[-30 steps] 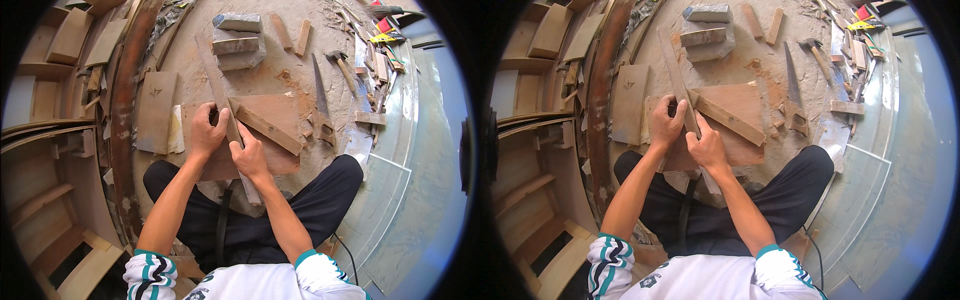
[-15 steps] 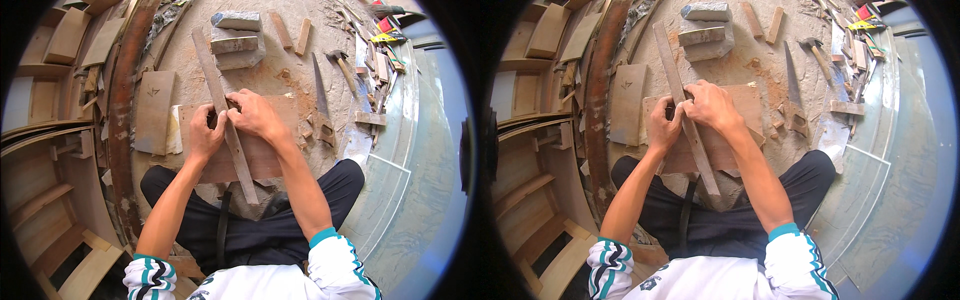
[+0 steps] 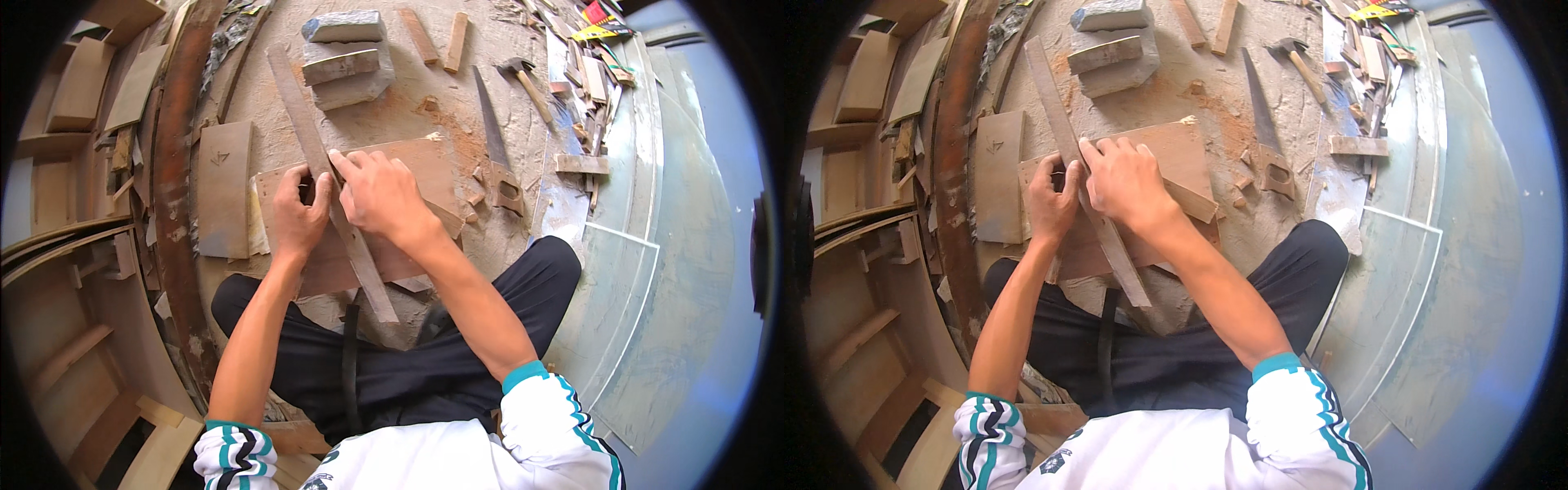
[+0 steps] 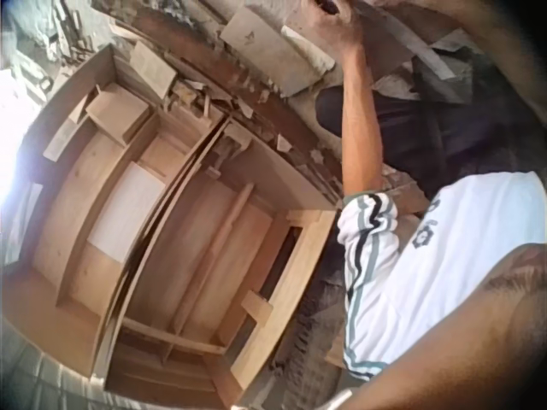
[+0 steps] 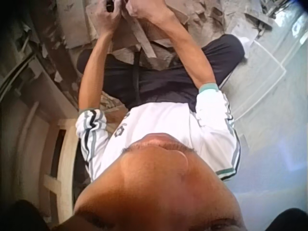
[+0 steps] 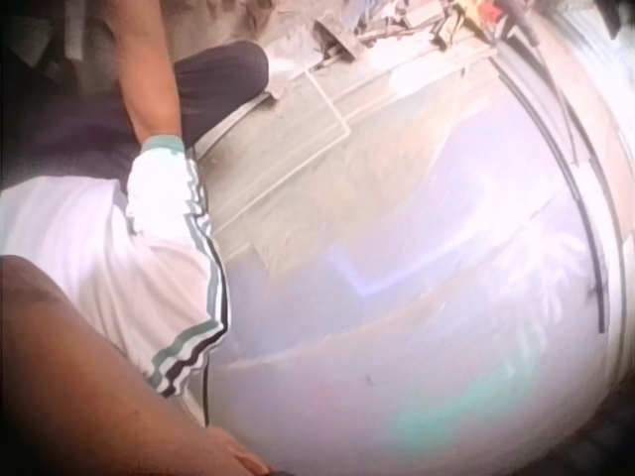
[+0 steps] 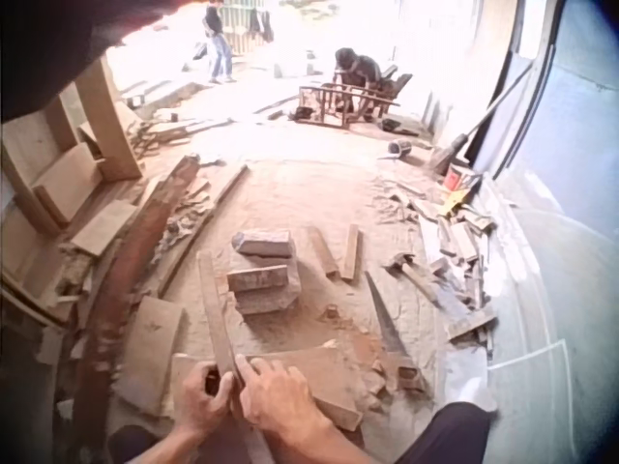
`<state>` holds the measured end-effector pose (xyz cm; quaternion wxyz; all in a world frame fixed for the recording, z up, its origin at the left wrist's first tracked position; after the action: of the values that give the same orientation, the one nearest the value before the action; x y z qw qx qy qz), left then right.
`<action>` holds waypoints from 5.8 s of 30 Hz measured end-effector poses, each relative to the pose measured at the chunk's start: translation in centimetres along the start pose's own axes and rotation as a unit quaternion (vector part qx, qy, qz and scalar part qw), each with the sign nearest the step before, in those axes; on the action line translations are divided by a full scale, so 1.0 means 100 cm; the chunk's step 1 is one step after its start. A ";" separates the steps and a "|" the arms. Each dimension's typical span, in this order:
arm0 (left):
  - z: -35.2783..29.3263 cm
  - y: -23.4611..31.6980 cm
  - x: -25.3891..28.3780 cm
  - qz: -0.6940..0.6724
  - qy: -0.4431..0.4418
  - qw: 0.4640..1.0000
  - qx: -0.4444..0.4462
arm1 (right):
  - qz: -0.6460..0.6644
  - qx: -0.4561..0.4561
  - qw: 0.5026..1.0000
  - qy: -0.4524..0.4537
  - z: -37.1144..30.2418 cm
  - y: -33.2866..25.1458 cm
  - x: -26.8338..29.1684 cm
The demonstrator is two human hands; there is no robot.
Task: The person sits on the floor and assembles small wooden pieces by hand. They repeatedly align, fit, and adjust the pieces to form a structure, occasionally using a metal ruler to check alignment.
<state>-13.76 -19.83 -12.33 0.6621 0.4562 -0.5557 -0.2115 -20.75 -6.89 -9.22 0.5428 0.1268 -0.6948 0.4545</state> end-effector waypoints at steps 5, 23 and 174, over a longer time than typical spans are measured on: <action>-0.002 0.003 0.002 0.034 0.004 0.999 -0.011 | 0.179 -0.096 0.974 0.095 0.003 0.106 0.054; 0.001 -0.013 0.002 0.122 -0.003 0.992 -0.016 | 0.186 -0.345 0.891 -0.228 -0.165 0.334 -0.108; 0.000 -0.006 0.004 0.011 -0.011 1.000 -0.017 | -0.135 0.188 0.972 -0.046 0.012 -0.002 0.008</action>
<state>-13.48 -20.47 -12.63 0.6658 0.4363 -0.5641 -0.2193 -21.68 -7.69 -8.45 0.5329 0.3399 -0.5977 0.4932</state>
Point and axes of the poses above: each hand's wrist, its own z-axis towards the middle knuckle, its own x-axis out of the back of the hand, y = z × x, the point moved 8 cm from there along z, towards the middle knuckle, and after that the axes turned 11 degrees about -y, right-handed, at the moved point
